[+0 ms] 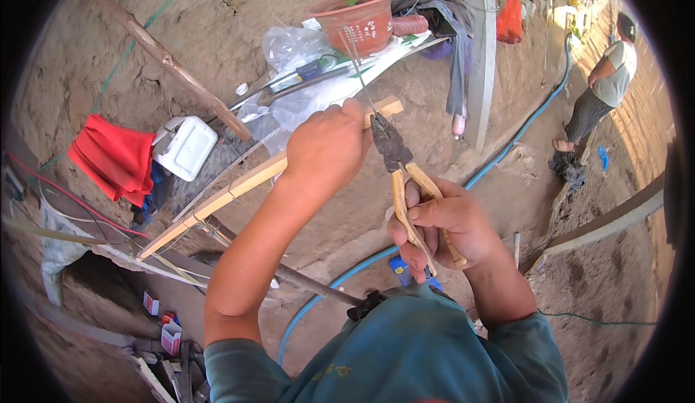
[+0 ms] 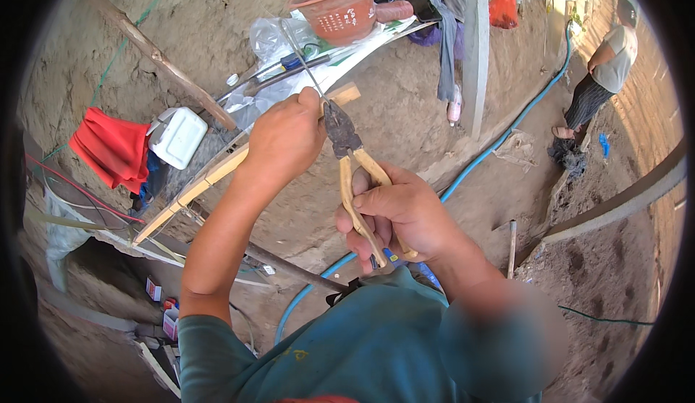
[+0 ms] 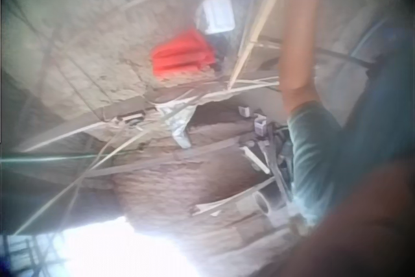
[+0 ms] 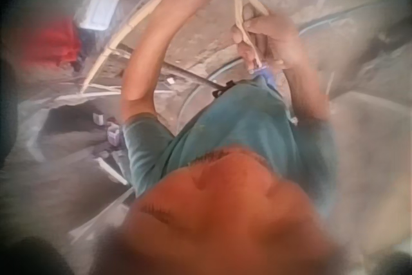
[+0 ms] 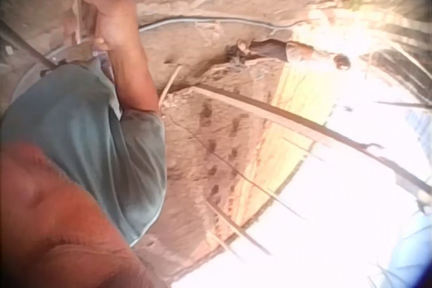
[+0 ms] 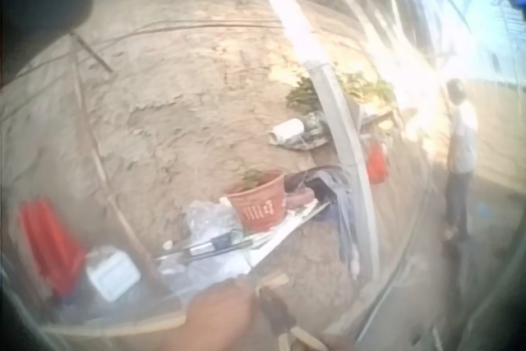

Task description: The person uses pliers to bend and secure a metal wire around a small wooden piece, repeatedly adjusting the wire and wood to form a joint. The person holds the wood and wire with both hands while manipulating the pliers to tighten the connection.

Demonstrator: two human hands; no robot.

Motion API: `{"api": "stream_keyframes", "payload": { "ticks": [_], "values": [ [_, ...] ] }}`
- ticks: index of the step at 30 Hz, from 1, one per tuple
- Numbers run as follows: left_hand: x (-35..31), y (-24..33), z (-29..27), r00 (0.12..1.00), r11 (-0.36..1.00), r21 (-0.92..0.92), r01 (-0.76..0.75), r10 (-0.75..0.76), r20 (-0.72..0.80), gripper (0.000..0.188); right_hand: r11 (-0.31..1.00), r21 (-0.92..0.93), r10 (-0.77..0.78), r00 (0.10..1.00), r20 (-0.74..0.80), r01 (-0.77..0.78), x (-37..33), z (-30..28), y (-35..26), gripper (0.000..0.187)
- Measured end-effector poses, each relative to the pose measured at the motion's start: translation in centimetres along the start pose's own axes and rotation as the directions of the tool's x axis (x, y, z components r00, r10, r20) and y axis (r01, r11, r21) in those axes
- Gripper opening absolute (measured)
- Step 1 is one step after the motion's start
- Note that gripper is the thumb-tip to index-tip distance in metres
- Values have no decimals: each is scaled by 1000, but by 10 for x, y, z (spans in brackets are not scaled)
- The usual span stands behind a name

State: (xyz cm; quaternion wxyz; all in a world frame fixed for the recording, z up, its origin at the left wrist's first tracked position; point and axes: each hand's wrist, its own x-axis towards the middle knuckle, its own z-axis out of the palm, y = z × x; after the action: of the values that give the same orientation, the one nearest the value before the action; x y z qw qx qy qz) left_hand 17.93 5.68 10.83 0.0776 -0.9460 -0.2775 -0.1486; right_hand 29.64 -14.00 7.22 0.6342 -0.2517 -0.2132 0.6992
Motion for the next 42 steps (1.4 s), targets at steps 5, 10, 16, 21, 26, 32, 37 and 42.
{"api": "stream_keyframes", "payload": {
  "ticks": [5, 10, 16, 21, 26, 32, 37, 42],
  "values": [
    [-1, -1, 4, 998, 1000, -19, -10, 9, -54, 30, 997, -36, 64, 998, -8, -64, 0, 0, -17, 11],
    [-3, -4, 7, 995, 1000, -23, -11, 9, -99, 34, 971, 184, 119, 974, 193, -155, 11, -21, -23, 18],
    [-1, -10, 7, 998, 999, -11, 43, -43, -46, 34, 967, 182, 147, 975, 165, -176, 19, -14, -27, 20],
    [-4, -13, 4, 1000, 997, -71, 6, -8, -25, 30, 991, 84, 88, 971, 223, -109, 16, -38, -5, 20],
    [-3, -13, -5, 996, 996, -76, 48, -43, 74, 38, 991, 114, 43, 977, 211, -68, -1, -50, 9, 25],
    [-3, -7, -10, 992, 996, -76, 55, -46, 113, 46, 514, -796, -523, 853, 4, 319, 9, -45, 5, 20],
    [-10, -10, -10, 998, 996, -84, 37, -32, 62, 44, 107, -952, -649, 745, 151, 286, 12, -49, -14, 36],
    [-11, -11, -14, 995, 994, -107, 33, -23, 95, 42, -475, -878, -622, 684, 381, 58, 13, -58, -40, 49]
  ]
}}
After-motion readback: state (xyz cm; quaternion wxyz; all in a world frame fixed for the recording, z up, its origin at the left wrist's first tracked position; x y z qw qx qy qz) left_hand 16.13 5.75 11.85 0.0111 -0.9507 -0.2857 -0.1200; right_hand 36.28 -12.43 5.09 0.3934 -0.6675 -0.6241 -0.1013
